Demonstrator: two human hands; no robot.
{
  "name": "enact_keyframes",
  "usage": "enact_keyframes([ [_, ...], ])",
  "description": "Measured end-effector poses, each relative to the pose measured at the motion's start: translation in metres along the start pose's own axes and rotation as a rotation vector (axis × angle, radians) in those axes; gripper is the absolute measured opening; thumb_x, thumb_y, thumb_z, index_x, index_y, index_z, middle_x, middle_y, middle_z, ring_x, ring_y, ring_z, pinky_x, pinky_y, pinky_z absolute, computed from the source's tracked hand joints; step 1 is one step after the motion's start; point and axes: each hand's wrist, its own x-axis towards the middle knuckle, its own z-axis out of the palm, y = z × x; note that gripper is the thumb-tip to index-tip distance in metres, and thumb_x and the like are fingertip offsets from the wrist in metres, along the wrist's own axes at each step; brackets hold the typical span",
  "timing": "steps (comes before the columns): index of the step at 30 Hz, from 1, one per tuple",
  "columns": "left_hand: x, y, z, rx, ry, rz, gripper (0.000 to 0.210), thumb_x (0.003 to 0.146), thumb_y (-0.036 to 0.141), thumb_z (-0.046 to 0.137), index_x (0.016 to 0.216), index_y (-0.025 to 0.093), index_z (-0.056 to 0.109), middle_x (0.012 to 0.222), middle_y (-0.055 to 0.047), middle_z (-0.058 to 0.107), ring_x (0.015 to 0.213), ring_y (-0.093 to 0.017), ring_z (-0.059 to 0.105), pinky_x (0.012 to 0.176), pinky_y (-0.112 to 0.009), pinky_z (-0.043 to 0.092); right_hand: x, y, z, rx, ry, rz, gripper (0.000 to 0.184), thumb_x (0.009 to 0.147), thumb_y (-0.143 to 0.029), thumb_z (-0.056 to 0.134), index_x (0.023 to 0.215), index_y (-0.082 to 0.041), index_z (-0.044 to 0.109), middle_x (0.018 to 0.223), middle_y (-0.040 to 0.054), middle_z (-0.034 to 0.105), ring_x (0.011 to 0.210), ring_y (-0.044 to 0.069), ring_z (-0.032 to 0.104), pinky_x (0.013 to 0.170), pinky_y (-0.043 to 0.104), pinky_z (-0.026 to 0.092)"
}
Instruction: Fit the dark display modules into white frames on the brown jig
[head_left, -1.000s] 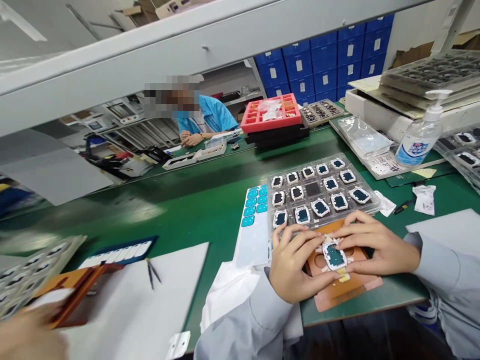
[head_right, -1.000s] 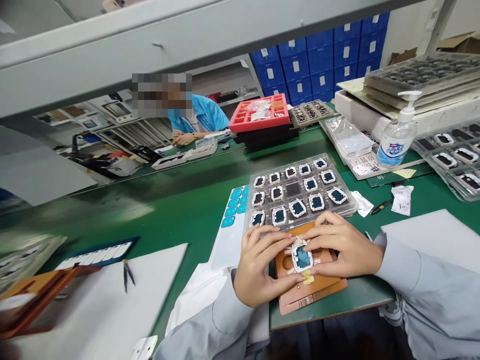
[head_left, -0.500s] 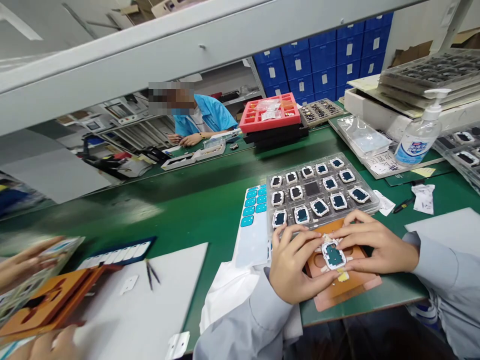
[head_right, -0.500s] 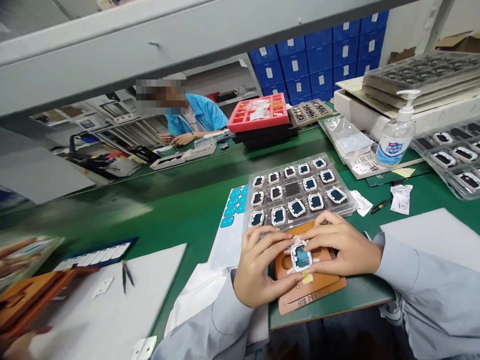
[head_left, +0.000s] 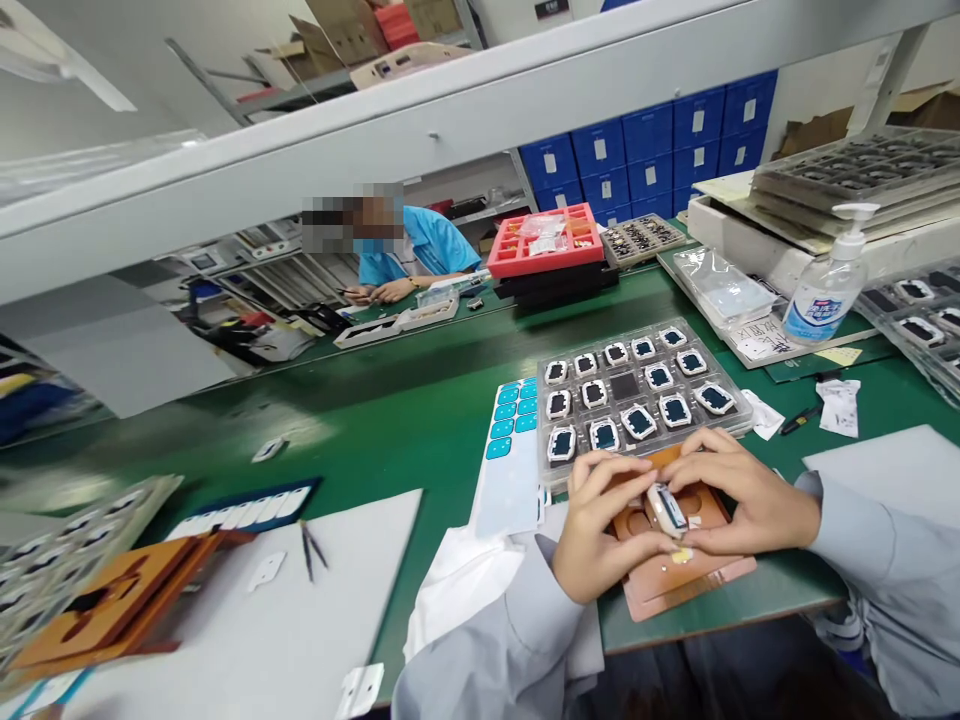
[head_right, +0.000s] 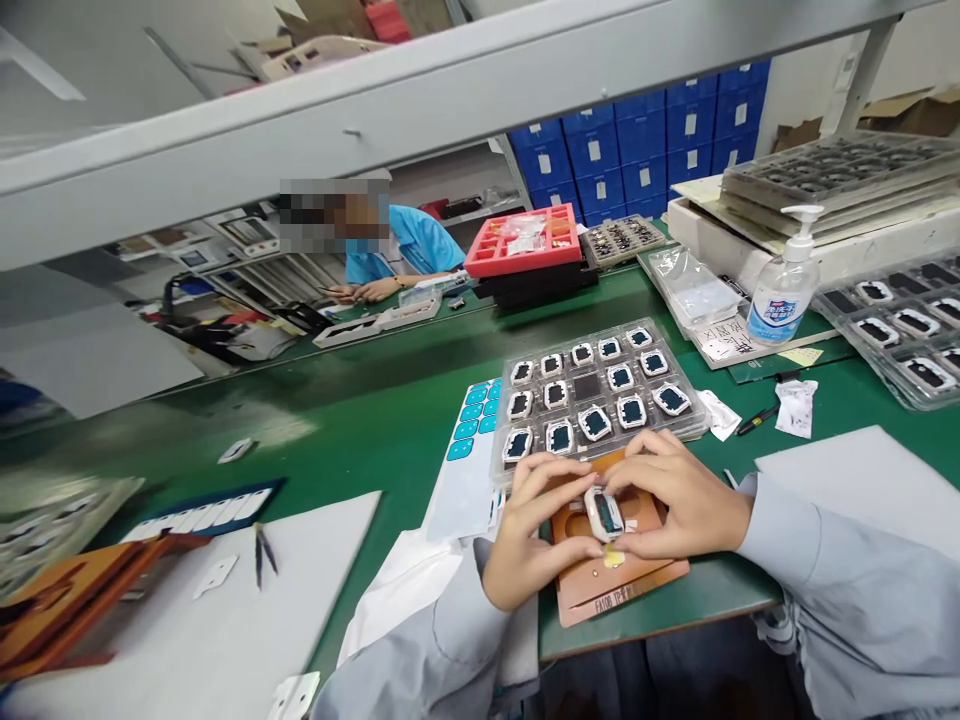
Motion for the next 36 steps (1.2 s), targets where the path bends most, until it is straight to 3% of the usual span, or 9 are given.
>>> enact_keyframes([
  [4, 0.000, 0.000, 0.002, -0.012, -0.118, 0.058, 0.077, 0.078, 0.069, 0.063, 0.145, 0.035, 0.046, 0.137, -0.011, 0.054, 0.121, -0.033, 0.042, 0.105, -0.054, 0.033, -0.002, 0.005, 0.004, 0.145, 0.082, 0.066, 0.037, 0.074, -0.037, 0.079, 0.098, -0.022, 0.055, 0.094, 0.0049, 0.059, 0.087, 0.022, 0.056, 0.075, 0.034, 0.045],
  [7, 0.002, -0.007, -0.007, -0.138, -0.048, 0.091, 0.067, 0.081, 0.060, 0.067, 0.141, 0.034, 0.051, 0.127, -0.012, 0.061, 0.114, -0.031, 0.049, 0.101, -0.051, 0.039, -0.003, 0.009, 0.004, 0.351, 0.091, 0.135, 0.042, 0.074, -0.041, 0.081, 0.101, -0.023, 0.055, 0.095, 0.0038, 0.057, 0.087, 0.020, 0.057, 0.076, 0.032, 0.046],
  [10, 0.008, -0.023, -0.025, -0.478, 0.266, -0.011, 0.046, 0.081, 0.049, 0.071, 0.124, 0.031, 0.065, 0.094, -0.007, 0.068, 0.091, -0.023, 0.059, 0.086, -0.041, 0.049, -0.005, 0.012, 0.002, 0.649, 0.034, 0.255, 0.045, 0.075, -0.045, 0.080, 0.103, -0.023, 0.052, 0.100, 0.0045, 0.063, 0.092, 0.021, 0.062, 0.081, 0.034, 0.047],
  [14, 0.018, -0.053, -0.056, -0.781, 0.819, -0.456, 0.042, 0.066, 0.053, 0.078, 0.096, 0.025, 0.069, 0.083, -0.002, 0.062, 0.076, -0.015, 0.057, 0.072, -0.031, 0.051, -0.004, 0.013, -0.002, 1.012, 0.023, 0.436, 0.050, 0.072, -0.050, 0.081, 0.101, -0.024, 0.049, 0.095, 0.0045, 0.072, 0.090, 0.025, 0.068, 0.086, 0.041, 0.047],
  [17, 0.020, -0.075, -0.073, -0.657, 1.001, -0.690, 0.040, 0.058, 0.046, 0.078, 0.087, 0.021, 0.064, 0.084, -0.002, 0.061, 0.072, -0.013, 0.055, 0.063, -0.026, 0.046, -0.002, 0.012, -0.005, 1.180, 0.101, 0.531, 0.052, 0.067, -0.052, 0.082, 0.099, -0.025, 0.051, 0.094, 0.0049, 0.074, 0.092, 0.029, 0.071, 0.093, 0.049, 0.045],
  [21, 0.014, -0.095, -0.085, -0.425, 1.130, -0.787, 0.028, 0.068, 0.036, 0.063, 0.091, 0.022, 0.057, 0.089, 0.000, 0.058, 0.076, -0.012, 0.055, 0.067, -0.024, 0.044, 0.002, 0.011, -0.010, 1.214, 0.223, 0.587, 0.048, 0.065, -0.055, 0.080, 0.098, -0.027, 0.059, 0.092, 0.0051, 0.075, 0.104, 0.034, 0.068, 0.105, 0.054, 0.035],
  [25, 0.012, -0.102, -0.085, -0.118, 1.069, -0.880, 0.023, 0.078, 0.034, 0.052, 0.098, 0.024, 0.056, 0.104, -0.004, 0.057, 0.100, -0.020, 0.056, 0.084, -0.033, 0.045, 0.000, 0.015, -0.012, 1.177, 0.246, 0.647, 0.041, 0.068, -0.057, 0.073, 0.097, -0.031, 0.061, 0.094, 0.0069, 0.075, 0.106, 0.036, 0.067, 0.101, 0.056, 0.038],
  [29, 0.015, -0.103, -0.075, 0.171, 0.804, -1.001, 0.025, 0.068, 0.032, 0.072, 0.091, 0.026, 0.064, 0.126, -0.007, 0.052, 0.127, -0.033, 0.038, 0.102, -0.049, 0.035, -0.005, 0.024, -0.012, 1.194, 0.218, 0.616, 0.051, 0.063, -0.057, 0.079, 0.100, -0.029, 0.058, 0.090, 0.0034, 0.074, 0.111, 0.036, 0.065, 0.103, 0.054, 0.039],
  [36, 0.019, -0.104, -0.060, 0.406, 0.401, -1.141, 0.044, 0.066, 0.053, 0.079, 0.100, 0.028, 0.065, 0.139, -0.011, 0.044, 0.133, -0.038, 0.031, 0.106, -0.058, 0.027, -0.011, 0.031, -0.015, 1.100, 0.150, 0.591, 0.055, 0.063, -0.064, 0.077, 0.103, -0.030, 0.057, 0.094, 0.0050, 0.072, 0.109, 0.038, 0.065, 0.100, 0.056, 0.042],
])
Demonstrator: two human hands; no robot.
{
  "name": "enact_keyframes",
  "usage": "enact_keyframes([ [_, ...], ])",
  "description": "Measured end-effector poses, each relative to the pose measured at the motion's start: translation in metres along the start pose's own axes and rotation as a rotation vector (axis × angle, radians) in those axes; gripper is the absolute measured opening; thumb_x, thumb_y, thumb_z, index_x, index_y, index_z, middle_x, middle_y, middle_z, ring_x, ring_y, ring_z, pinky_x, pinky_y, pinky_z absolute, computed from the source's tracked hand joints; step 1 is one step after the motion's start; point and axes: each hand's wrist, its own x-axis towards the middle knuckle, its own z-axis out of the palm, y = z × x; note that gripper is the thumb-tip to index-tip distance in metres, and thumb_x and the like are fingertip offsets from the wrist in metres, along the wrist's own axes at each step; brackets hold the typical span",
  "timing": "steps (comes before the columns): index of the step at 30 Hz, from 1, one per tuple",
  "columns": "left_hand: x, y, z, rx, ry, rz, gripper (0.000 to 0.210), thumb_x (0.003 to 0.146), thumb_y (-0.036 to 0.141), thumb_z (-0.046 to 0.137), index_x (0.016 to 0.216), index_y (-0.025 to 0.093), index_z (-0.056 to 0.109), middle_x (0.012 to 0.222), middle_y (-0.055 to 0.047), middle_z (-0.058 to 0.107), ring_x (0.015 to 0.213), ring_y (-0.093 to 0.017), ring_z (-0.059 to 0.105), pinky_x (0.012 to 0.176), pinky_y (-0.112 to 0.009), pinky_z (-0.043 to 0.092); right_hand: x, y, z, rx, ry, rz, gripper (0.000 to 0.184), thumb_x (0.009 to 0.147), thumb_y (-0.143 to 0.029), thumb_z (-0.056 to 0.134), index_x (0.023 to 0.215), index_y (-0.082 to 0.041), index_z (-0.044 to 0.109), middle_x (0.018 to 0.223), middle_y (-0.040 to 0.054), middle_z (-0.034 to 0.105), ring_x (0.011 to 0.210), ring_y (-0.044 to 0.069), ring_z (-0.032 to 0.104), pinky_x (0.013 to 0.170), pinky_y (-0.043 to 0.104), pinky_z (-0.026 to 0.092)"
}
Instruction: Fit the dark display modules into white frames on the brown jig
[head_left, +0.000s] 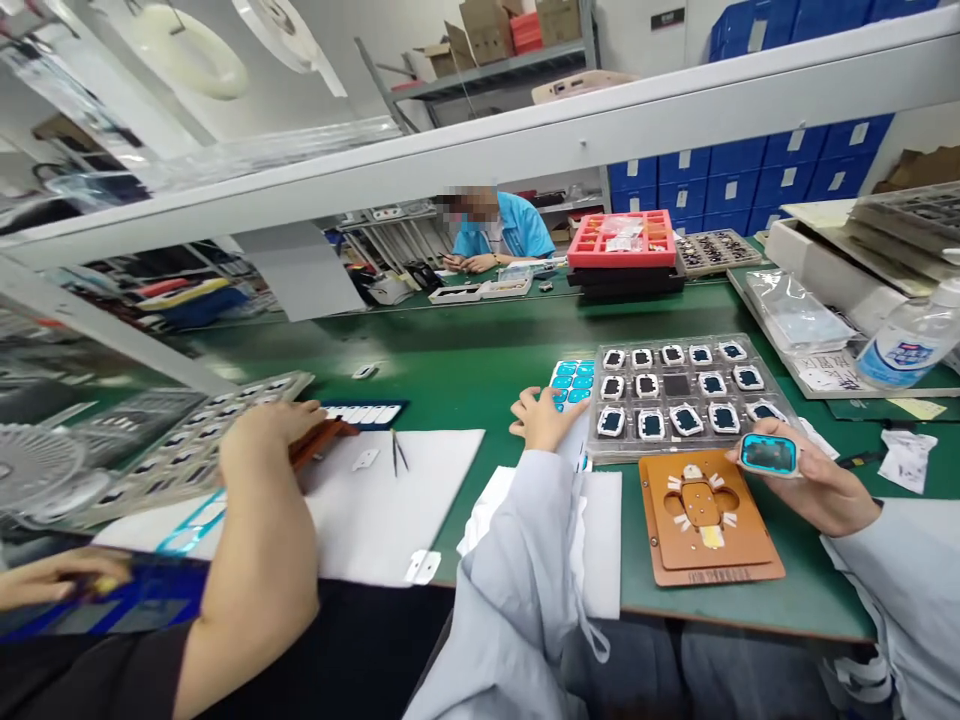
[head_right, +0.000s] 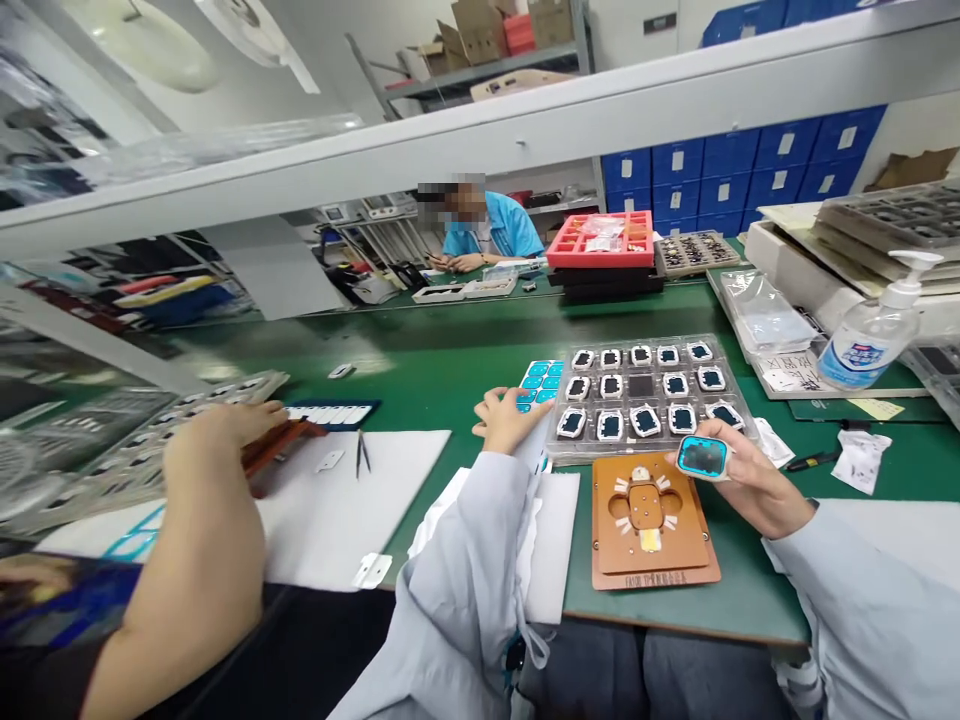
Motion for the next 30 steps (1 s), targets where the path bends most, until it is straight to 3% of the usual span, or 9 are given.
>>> enact_keyframes([
  [5, 0.005, 0.006, 0.009, 0.104, -0.070, 0.062, 0.039, 0.080, 0.051, 0.068, 0.112, 0.029, 0.060, 0.135, -0.008, 0.051, 0.129, -0.031, 0.039, 0.106, -0.053, 0.028, -0.002, 0.004, -0.010, -0.074, -0.007, 0.003, 0.056, 0.067, -0.067, 0.071, 0.106, -0.030, 0.058, 0.101, 0.0092, 0.070, 0.112, 0.040, 0.062, 0.101, 0.058, 0.041],
  [17, 0.021, 0.004, 0.010, 0.040, -0.122, -0.069, 0.041, 0.069, 0.044, 0.080, 0.105, 0.031, 0.063, 0.137, -0.005, 0.048, 0.130, -0.034, 0.037, 0.101, -0.052, 0.032, -0.004, -0.001, -0.011, -0.166, 0.005, 0.018, 0.053, 0.070, -0.067, 0.068, 0.108, -0.033, 0.057, 0.108, 0.0094, 0.072, 0.119, 0.041, 0.058, 0.108, 0.062, 0.033],
  [30, 0.022, 0.000, 0.012, -0.042, -0.096, -0.058, 0.038, 0.067, 0.040, 0.080, 0.098, 0.032, 0.061, 0.133, -0.003, 0.048, 0.128, -0.031, 0.036, 0.099, -0.048, 0.030, -0.001, 0.000, -0.017, -0.150, 0.021, 0.023, 0.054, 0.068, -0.067, 0.070, 0.108, -0.033, 0.059, 0.106, 0.0107, 0.072, 0.111, 0.041, 0.062, 0.110, 0.063, 0.030],
])
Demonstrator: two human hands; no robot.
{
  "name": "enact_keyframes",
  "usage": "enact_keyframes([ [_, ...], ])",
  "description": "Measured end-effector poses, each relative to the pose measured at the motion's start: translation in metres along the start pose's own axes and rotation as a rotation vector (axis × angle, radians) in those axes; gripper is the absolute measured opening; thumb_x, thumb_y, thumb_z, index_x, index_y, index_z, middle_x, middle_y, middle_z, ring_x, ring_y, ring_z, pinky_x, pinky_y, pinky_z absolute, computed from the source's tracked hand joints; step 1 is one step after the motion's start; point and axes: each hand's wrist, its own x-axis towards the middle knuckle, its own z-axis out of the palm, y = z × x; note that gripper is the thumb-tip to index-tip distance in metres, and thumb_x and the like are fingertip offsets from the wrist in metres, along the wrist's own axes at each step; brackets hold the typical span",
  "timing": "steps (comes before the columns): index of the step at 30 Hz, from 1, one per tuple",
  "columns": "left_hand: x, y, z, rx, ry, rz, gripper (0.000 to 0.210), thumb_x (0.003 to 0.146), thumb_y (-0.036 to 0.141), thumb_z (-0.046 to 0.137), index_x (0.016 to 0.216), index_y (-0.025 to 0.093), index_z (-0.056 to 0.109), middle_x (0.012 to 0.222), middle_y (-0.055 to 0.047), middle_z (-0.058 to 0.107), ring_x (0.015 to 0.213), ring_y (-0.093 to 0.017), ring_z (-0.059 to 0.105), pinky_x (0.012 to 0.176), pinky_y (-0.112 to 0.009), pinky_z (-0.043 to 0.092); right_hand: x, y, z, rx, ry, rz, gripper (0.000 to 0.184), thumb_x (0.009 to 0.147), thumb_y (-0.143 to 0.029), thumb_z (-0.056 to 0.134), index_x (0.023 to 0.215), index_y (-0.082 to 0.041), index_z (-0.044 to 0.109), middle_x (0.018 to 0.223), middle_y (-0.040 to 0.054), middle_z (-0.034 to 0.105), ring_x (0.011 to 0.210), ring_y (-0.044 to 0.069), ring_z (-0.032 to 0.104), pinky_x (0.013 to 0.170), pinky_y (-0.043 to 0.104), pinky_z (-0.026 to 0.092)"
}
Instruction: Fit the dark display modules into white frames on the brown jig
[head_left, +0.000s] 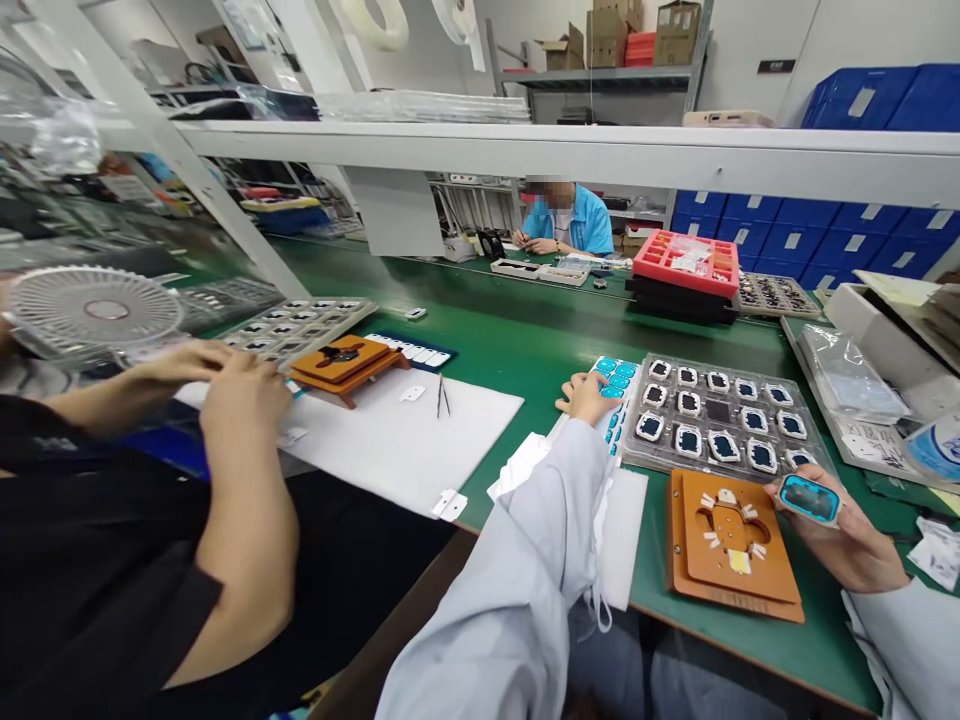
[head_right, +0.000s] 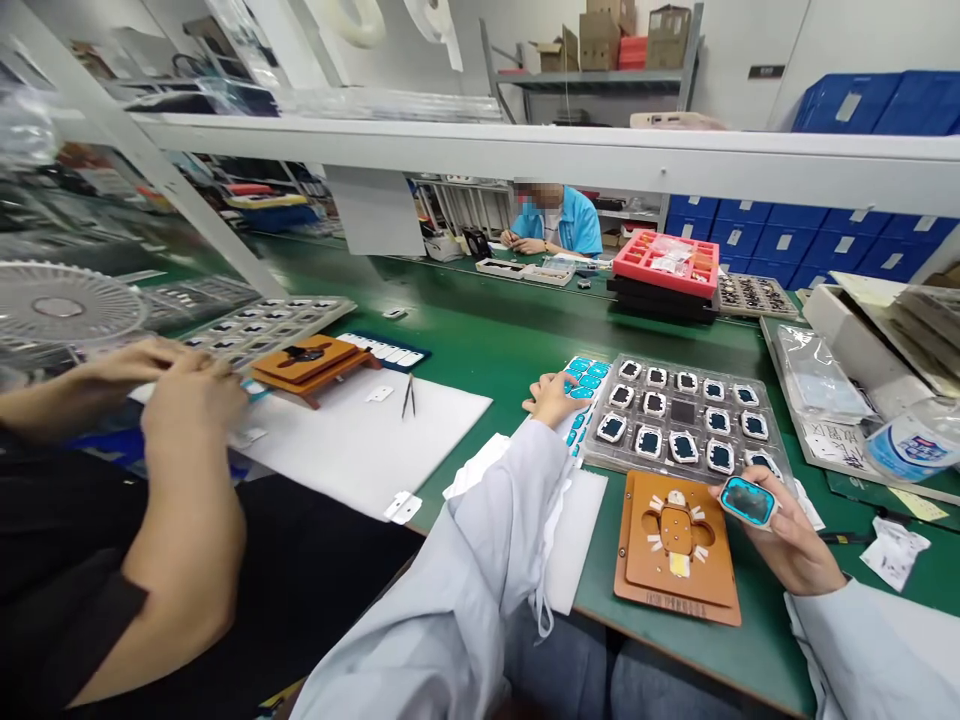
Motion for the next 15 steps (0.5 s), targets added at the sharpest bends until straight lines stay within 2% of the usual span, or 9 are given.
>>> enact_keyframes([
  [5, -0.007, 0.001, 0.001, -0.044, 0.063, 0.086, 0.030, 0.068, 0.029, 0.081, 0.090, 0.027, 0.061, 0.131, -0.003, 0.052, 0.130, -0.030, 0.035, 0.106, -0.055, 0.022, 0.000, 0.000, 0.000, 0.034, -0.008, -0.027, 0.052, 0.068, -0.066, 0.072, 0.107, -0.033, 0.060, 0.102, 0.0082, 0.072, 0.107, 0.038, 0.063, 0.107, 0.060, 0.034],
  [8, -0.005, -0.001, 0.004, -0.096, 0.074, 0.139, 0.030, 0.069, 0.027, 0.081, 0.092, 0.023, 0.063, 0.128, -0.007, 0.056, 0.130, -0.033, 0.036, 0.107, -0.060, 0.021, 0.000, -0.001, 0.001, 0.025, -0.024, -0.045, 0.052, 0.068, -0.065, 0.071, 0.108, -0.033, 0.059, 0.102, 0.0082, 0.071, 0.107, 0.037, 0.063, 0.105, 0.059, 0.037],
  [10, 0.001, -0.005, 0.007, -0.142, 0.075, 0.161, 0.030, 0.074, 0.031, 0.078, 0.099, 0.020, 0.064, 0.130, -0.009, 0.055, 0.129, -0.033, 0.039, 0.108, -0.060, 0.026, 0.000, -0.002, 0.001, 0.008, -0.036, -0.045, 0.052, 0.069, -0.066, 0.070, 0.108, -0.033, 0.057, 0.103, 0.0093, 0.071, 0.109, 0.038, 0.063, 0.104, 0.059, 0.038],
  [13, 0.011, -0.011, 0.010, -0.212, 0.064, 0.176, 0.024, 0.089, 0.034, 0.066, 0.106, 0.018, 0.065, 0.128, -0.009, 0.057, 0.123, -0.027, 0.049, 0.106, -0.051, 0.039, 0.000, -0.003, 0.001, -0.020, -0.057, -0.040, 0.053, 0.069, -0.067, 0.068, 0.108, -0.033, 0.055, 0.105, 0.0101, 0.071, 0.114, 0.039, 0.061, 0.104, 0.059, 0.038],
  [15, 0.017, -0.015, 0.012, -0.248, 0.056, 0.184, 0.021, 0.093, 0.034, 0.061, 0.106, 0.018, 0.065, 0.126, -0.009, 0.059, 0.118, -0.024, 0.054, 0.103, -0.047, 0.045, 0.000, -0.003, 0.000, -0.038, -0.073, -0.039, 0.054, 0.068, -0.068, 0.068, 0.107, -0.033, 0.055, 0.105, 0.0098, 0.072, 0.117, 0.040, 0.060, 0.104, 0.059, 0.038],
])
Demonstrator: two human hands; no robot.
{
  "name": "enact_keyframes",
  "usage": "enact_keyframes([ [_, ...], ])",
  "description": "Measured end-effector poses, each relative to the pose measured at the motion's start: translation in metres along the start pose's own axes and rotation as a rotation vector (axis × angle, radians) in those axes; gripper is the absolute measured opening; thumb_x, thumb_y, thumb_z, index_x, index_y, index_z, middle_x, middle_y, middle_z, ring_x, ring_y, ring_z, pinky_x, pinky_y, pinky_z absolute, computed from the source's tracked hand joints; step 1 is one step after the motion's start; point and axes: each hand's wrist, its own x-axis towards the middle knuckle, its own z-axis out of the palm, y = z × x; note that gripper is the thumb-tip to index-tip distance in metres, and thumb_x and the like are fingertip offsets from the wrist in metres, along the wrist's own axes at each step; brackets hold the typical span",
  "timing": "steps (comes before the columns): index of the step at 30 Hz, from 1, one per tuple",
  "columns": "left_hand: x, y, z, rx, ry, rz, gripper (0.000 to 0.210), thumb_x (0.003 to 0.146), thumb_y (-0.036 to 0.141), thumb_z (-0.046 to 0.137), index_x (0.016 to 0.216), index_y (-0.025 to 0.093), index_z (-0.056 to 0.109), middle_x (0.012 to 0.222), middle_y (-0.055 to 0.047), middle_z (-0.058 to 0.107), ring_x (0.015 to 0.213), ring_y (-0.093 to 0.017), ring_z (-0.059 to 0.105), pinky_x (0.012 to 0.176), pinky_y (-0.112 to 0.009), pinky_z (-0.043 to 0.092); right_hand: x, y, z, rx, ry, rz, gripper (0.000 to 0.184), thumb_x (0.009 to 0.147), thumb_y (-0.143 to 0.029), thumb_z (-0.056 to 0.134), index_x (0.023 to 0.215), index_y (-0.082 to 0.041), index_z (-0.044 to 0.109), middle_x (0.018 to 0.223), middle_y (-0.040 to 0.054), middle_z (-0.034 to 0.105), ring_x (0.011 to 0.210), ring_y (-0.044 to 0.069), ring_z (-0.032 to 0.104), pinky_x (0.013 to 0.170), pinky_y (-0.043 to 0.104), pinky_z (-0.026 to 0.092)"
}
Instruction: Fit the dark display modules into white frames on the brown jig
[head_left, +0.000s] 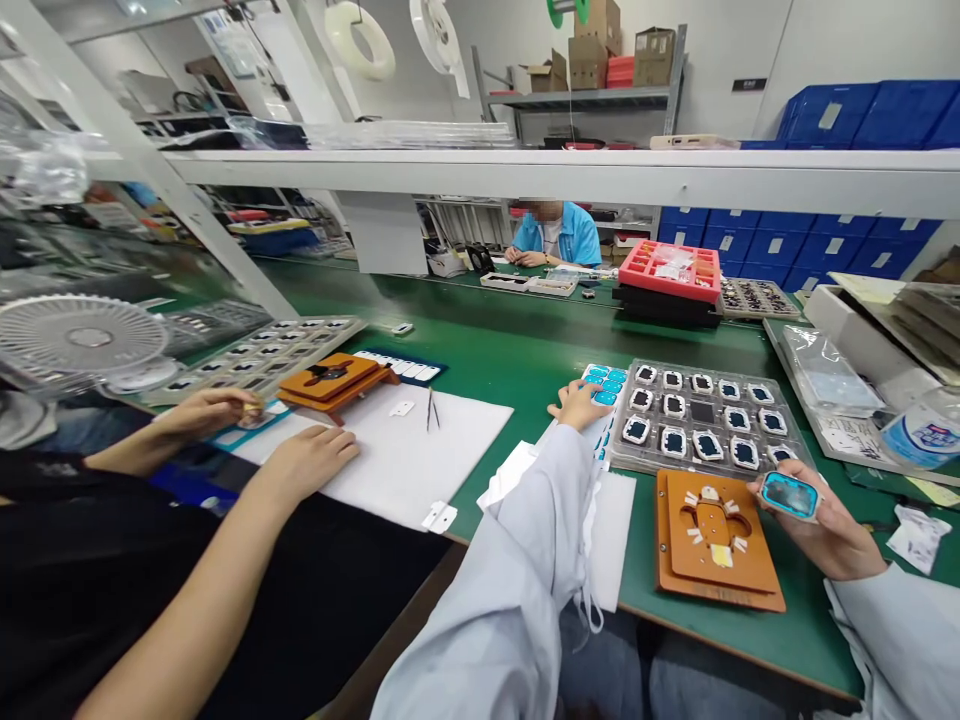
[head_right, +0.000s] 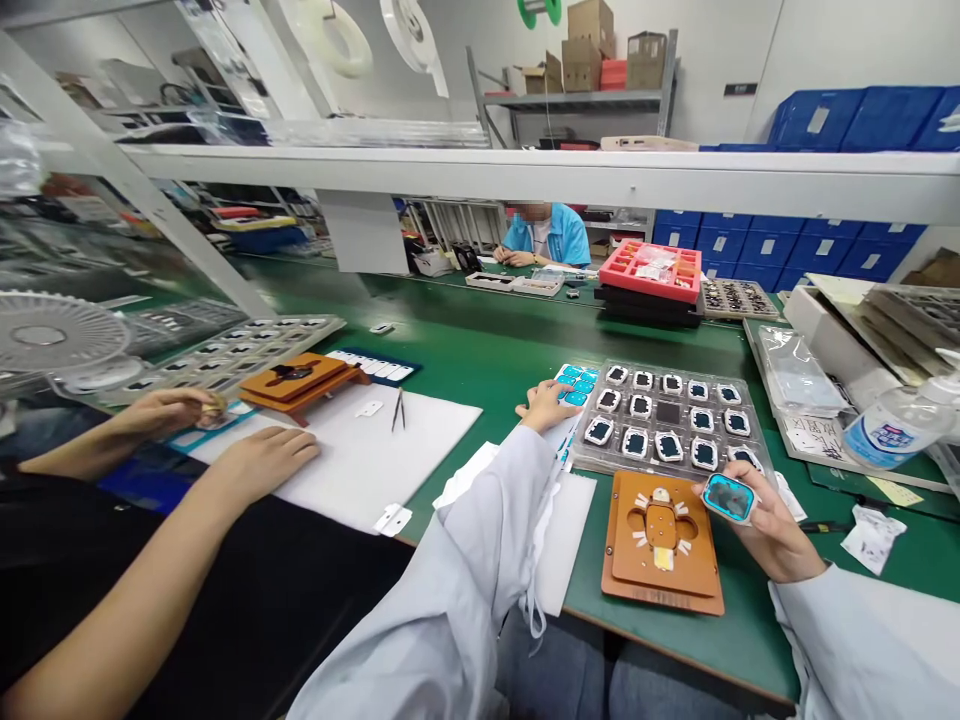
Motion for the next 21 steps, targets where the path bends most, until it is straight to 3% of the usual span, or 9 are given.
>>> enact_keyframes([
  [4, 0.001, -0.005, -0.001, 0.004, -0.029, 0.023, 0.026, 0.095, 0.034, 0.059, 0.115, 0.018, 0.062, 0.129, -0.009, 0.057, 0.116, -0.023, 0.056, 0.100, -0.046, 0.048, 0.000, 0.002, -0.003, -0.012, -0.009, 0.010, 0.055, 0.067, -0.069, 0.069, 0.107, -0.034, 0.055, 0.106, 0.0091, 0.073, 0.117, 0.041, 0.060, 0.104, 0.060, 0.038],
  [8, -0.003, 0.003, -0.005, 0.118, -0.097, -0.041, 0.034, 0.092, 0.036, 0.062, 0.119, 0.017, 0.060, 0.135, -0.010, 0.052, 0.124, -0.028, 0.049, 0.105, -0.052, 0.042, -0.001, 0.002, -0.001, 0.032, 0.015, 0.023, 0.056, 0.066, -0.068, 0.072, 0.107, -0.034, 0.055, 0.104, 0.0079, 0.073, 0.118, 0.040, 0.060, 0.107, 0.060, 0.034],
  [13, -0.009, 0.017, -0.012, 0.235, -0.160, -0.084, 0.040, 0.068, 0.035, 0.083, 0.102, 0.030, 0.063, 0.141, -0.003, 0.044, 0.134, -0.032, 0.032, 0.106, -0.054, 0.028, -0.002, 0.002, 0.002, 0.075, 0.050, 0.028, 0.056, 0.064, -0.066, 0.075, 0.108, -0.036, 0.056, 0.104, 0.0068, 0.073, 0.115, 0.040, 0.061, 0.109, 0.061, 0.031],
  [15, -0.012, 0.021, -0.015, 0.264, -0.164, -0.074, 0.039, 0.067, 0.035, 0.083, 0.099, 0.032, 0.061, 0.143, -0.001, 0.042, 0.134, -0.031, 0.031, 0.104, -0.053, 0.026, -0.002, 0.002, 0.003, 0.083, 0.062, 0.025, 0.055, 0.065, -0.065, 0.075, 0.108, -0.036, 0.057, 0.103, 0.0063, 0.072, 0.115, 0.040, 0.061, 0.109, 0.061, 0.032],
  [21, -0.017, 0.028, -0.017, 0.312, -0.167, -0.003, 0.034, 0.071, 0.033, 0.080, 0.097, 0.029, 0.059, 0.131, -0.001, 0.058, 0.133, -0.029, 0.034, 0.106, -0.054, 0.022, -0.002, 0.003, 0.002, 0.121, 0.051, 0.032, 0.055, 0.065, -0.063, 0.076, 0.108, -0.035, 0.057, 0.101, 0.0066, 0.073, 0.116, 0.039, 0.061, 0.109, 0.057, 0.034],
])
